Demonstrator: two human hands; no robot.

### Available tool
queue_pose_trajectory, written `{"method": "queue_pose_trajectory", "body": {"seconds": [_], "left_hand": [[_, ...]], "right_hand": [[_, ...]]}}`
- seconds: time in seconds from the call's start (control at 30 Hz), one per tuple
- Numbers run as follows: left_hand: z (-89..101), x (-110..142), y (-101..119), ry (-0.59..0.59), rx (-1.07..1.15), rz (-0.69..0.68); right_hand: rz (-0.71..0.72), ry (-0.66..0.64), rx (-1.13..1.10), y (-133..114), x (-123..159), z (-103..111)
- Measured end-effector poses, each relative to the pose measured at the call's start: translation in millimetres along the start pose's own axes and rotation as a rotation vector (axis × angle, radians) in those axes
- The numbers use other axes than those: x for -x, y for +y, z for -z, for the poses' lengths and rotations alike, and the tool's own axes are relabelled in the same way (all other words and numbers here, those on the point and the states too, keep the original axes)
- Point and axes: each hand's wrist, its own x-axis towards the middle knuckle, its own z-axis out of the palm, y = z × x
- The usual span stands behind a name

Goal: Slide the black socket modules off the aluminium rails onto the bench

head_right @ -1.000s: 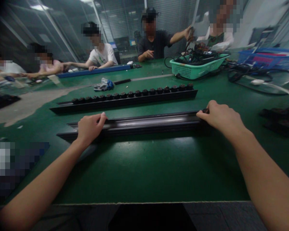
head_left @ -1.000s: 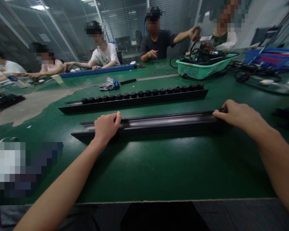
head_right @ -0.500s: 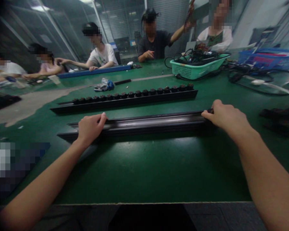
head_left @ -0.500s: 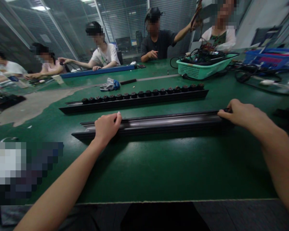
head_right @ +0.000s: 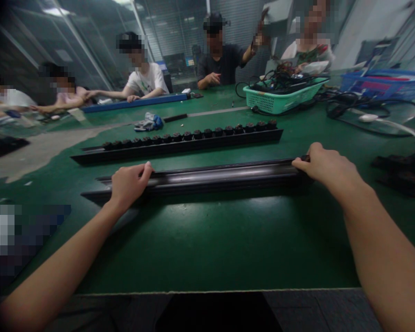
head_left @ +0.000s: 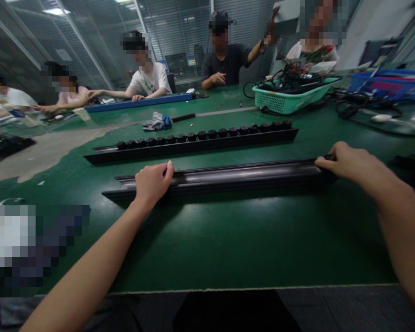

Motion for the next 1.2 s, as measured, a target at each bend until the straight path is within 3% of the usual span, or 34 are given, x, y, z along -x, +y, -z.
{"method": "queue_pose_trajectory", "body": {"seconds": [0.6,0.83,1.03,1.2], "left_hand": [[0.5,-0.3,1.0,0.001,-0.026,0.008],[1.1,-0.2,1.7,-0.005,-0.024,0.016],[-0.5,-0.3,0.6,0.004,-0.023,0.009],[0.1,0.2,0.7,0.005,-0.006,-0.004]], "right_hand": [[-0.063,0.000,-0.014,15.6,-5.4,4.9],[-0.175,-0.055,0.038,19.7,-0.7,14.3],[-0.146,-0.015,0.008,24.2,-1.5,11.9],[-0.279,0.098,0.037,16.5,7.7,22.2]]}}
